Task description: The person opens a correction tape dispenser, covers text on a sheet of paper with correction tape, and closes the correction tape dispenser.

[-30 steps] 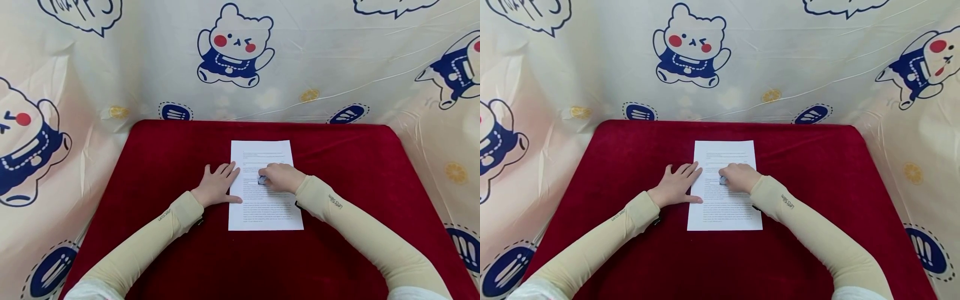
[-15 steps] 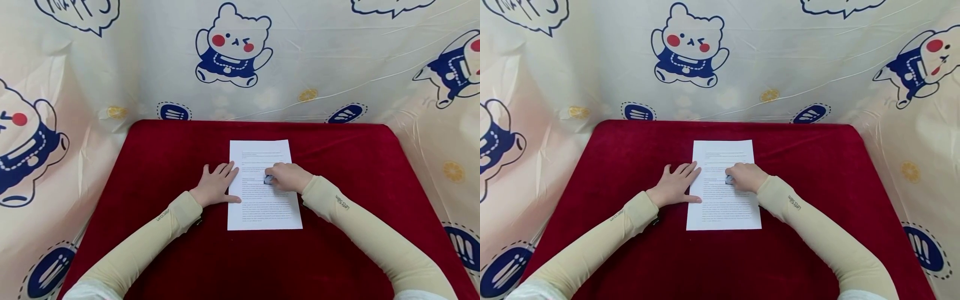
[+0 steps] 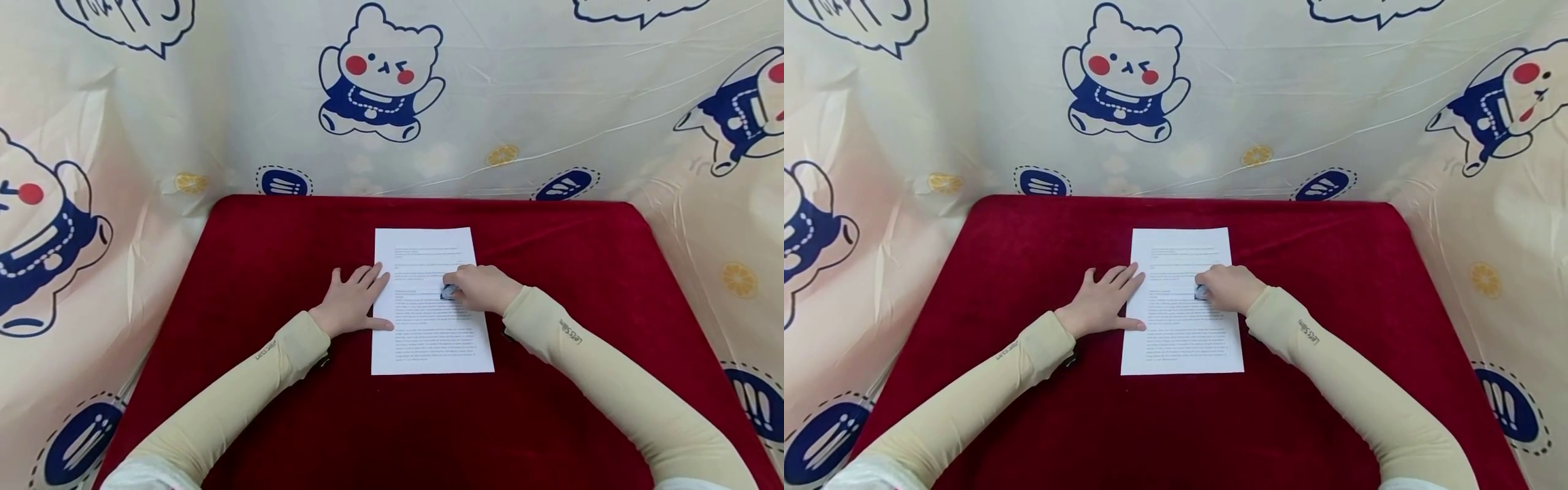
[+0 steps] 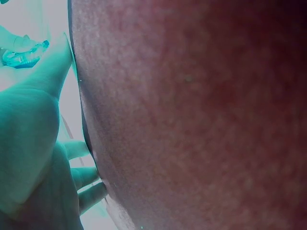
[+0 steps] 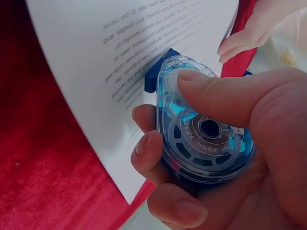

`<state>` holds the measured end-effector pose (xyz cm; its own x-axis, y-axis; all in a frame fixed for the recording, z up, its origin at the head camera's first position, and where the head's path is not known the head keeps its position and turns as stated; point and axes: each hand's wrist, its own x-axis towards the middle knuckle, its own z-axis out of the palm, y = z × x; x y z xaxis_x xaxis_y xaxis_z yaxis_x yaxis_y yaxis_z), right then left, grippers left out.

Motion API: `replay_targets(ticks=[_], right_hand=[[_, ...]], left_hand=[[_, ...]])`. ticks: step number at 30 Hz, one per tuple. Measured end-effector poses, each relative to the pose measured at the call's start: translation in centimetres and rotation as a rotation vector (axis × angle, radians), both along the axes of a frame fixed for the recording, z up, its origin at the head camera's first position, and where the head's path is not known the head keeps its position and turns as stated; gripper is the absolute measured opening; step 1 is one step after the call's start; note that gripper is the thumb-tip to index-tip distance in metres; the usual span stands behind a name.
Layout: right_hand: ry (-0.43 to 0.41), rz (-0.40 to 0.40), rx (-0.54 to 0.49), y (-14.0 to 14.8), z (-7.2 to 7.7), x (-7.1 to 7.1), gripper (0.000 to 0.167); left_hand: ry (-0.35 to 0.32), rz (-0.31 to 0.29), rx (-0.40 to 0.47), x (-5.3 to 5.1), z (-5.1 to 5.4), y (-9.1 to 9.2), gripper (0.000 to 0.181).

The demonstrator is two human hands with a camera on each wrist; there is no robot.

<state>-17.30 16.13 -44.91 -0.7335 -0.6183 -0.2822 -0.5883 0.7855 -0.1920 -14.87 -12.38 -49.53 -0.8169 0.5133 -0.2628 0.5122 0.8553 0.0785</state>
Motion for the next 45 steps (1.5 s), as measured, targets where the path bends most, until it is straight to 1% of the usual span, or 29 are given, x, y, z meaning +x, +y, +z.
replay_targets(ticks=[5,10,17,20,28,34,42,45], right_hand=[[-0.005,-0.024,0.021,0.6,0.1,0.0,0.016],[-0.019,-0.049,0.031,1.1,0.1,0.1,0.020],[-0.025,-0.069,0.047,1.9,0.0,0.2,0.020],[-0.022,-0.079,0.046,2.2,0.0,0.3,0.020],[-0.021,-0.085,0.068,3.1,0.1,0.4,0.019],[-0.022,-0.091,0.071,3.8,0.1,0.4,0.022],[-0.001,-0.093,0.062,4.6,0.0,0.4,0.020],[0.006,-0.097,0.064,4.6,0.0,0.4,0.021]], left_hand=[[0.006,-0.001,0.008,-0.2,-0.2,-0.1,0.110],[0.001,0.002,0.006,-0.2,-0.4,-0.2,0.110],[-0.011,0.003,0.004,0.1,-0.1,-0.1,0.109],[-0.008,0.003,0.003,0.2,-0.2,-0.1,0.109],[-0.010,0.005,0.005,0.2,-0.3,-0.1,0.110],[0.000,0.005,0.019,0.1,-0.6,-0.1,0.110],[-0.002,0.002,0.028,0.1,-0.1,0.0,0.109],[0.004,0.001,0.029,0.1,-0.4,-0.1,0.109]])
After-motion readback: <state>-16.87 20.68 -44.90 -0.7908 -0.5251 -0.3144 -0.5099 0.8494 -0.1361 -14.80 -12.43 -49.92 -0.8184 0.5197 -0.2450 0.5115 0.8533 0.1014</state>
